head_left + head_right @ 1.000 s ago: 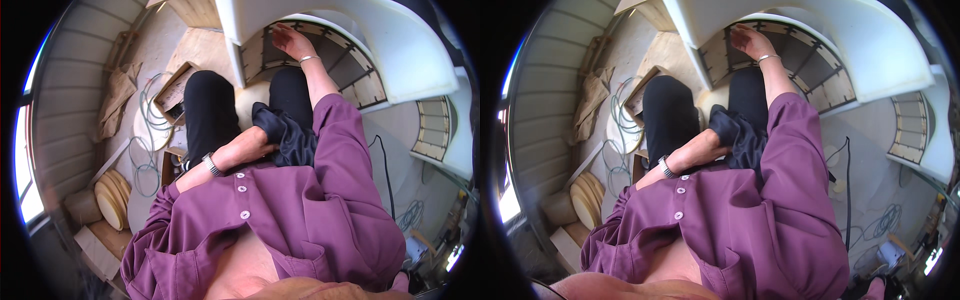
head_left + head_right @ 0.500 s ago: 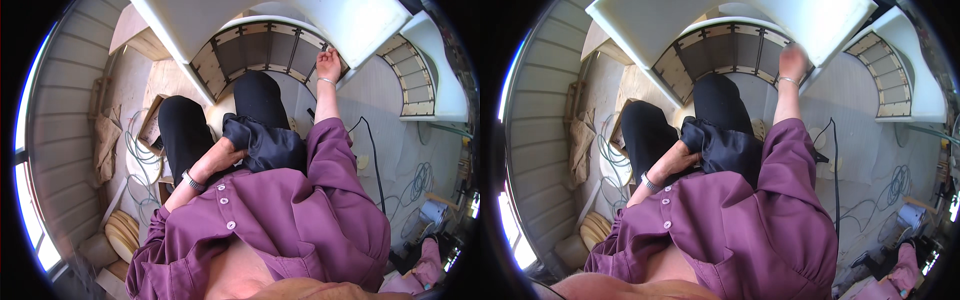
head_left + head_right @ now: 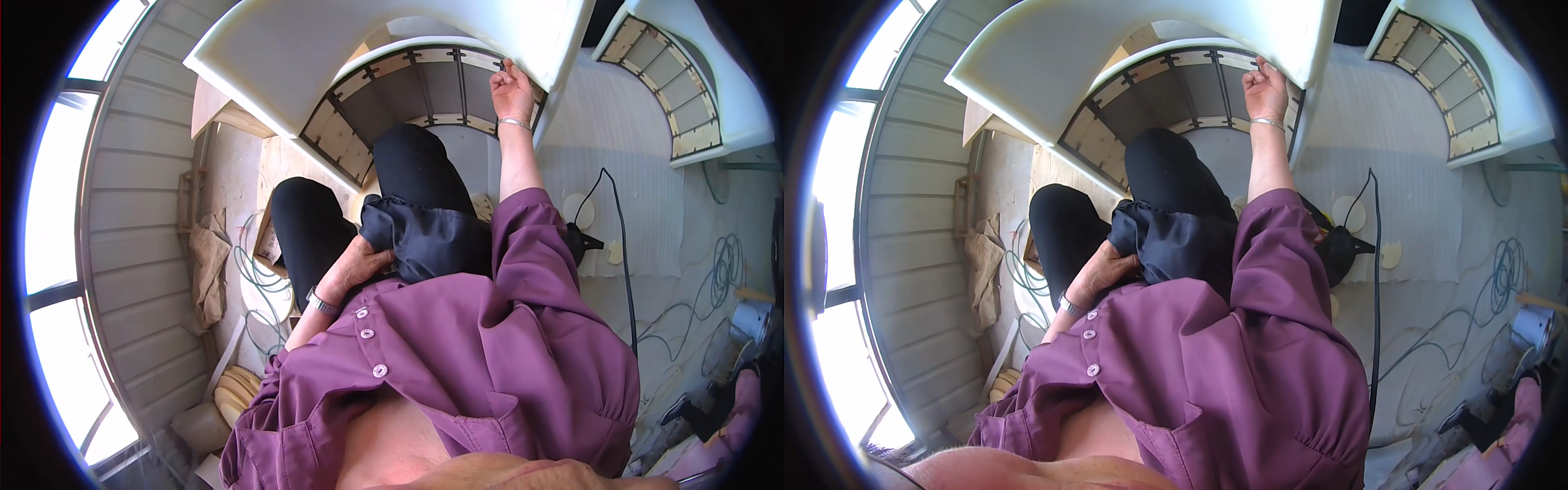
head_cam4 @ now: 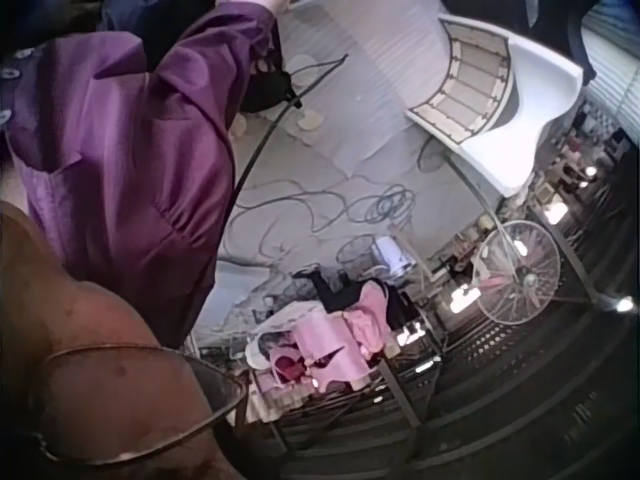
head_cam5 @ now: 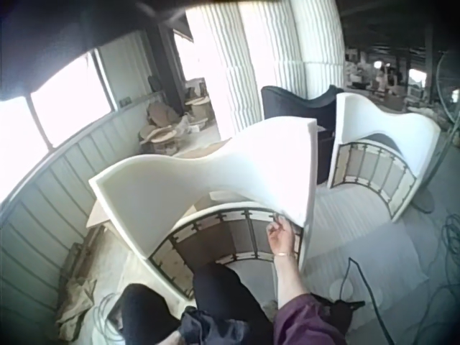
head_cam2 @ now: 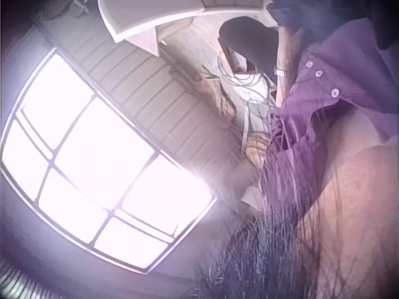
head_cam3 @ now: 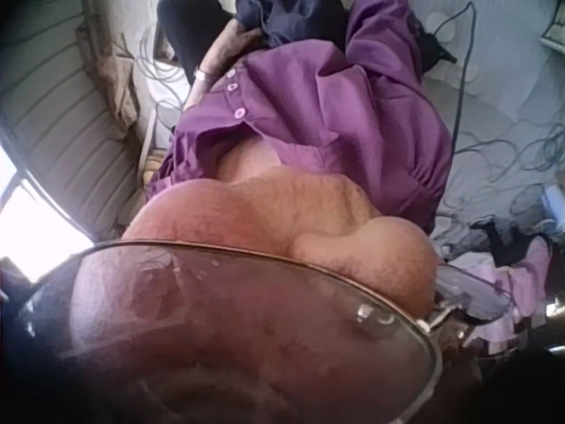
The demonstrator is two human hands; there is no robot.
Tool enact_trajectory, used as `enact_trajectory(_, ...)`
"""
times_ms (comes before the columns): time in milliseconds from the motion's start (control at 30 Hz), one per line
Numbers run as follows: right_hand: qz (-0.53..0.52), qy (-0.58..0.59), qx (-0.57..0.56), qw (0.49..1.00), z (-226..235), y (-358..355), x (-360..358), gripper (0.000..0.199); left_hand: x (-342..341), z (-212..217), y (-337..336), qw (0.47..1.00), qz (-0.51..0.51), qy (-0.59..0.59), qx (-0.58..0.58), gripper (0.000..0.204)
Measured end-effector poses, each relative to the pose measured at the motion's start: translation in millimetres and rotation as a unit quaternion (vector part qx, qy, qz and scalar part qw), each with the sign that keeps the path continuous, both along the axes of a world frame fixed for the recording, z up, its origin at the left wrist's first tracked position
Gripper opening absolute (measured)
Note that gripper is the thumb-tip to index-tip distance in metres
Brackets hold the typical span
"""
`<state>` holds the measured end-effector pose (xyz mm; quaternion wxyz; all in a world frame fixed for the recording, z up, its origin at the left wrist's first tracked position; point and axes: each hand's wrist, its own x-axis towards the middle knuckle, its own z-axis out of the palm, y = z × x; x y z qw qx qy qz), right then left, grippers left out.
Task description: Upholstering a chair frame with black fabric using a pneumatic staple gun and trimming excess fabric with scissors.
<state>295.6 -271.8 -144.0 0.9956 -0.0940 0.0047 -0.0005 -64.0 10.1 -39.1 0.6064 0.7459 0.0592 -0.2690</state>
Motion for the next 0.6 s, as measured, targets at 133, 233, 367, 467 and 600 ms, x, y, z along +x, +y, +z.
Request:
enact_trajectory(133,0.07,0.097,-0.147,0.982,0.0,-17.4,-37.6,0.03,5.0,14.0,-10.7,0.999,0.015,-0.032,-0.039,0.029)
enact_trajectory(233,0.384,-0.114,-0.345,0.849,43.1,-17.8,-95.9,0.049,11.1,43.8,-9.0,0.992,0.115,0.001,-0.048,0.033)
enact_trajectory(367,0.486,-0.28,-0.532,0.634,110.9,-38.7,-171.8,0.081,31.9,103.6,-16.6,0.946,0.232,-0.218,-0.066,0.023)
enact_trajectory(467,0.416,-0.357,-0.637,0.542,156.1,-38.7,-195.5,0.081,36.5,163.3,5.8,0.867,0.403,-0.27,-0.112,0.017)
enact_trajectory(600,0.299,-0.293,-0.664,0.619,164.1,-25.8,-197.8,0.036,34.1,206.1,58.5,0.702,0.515,-0.438,-0.223,0.028)
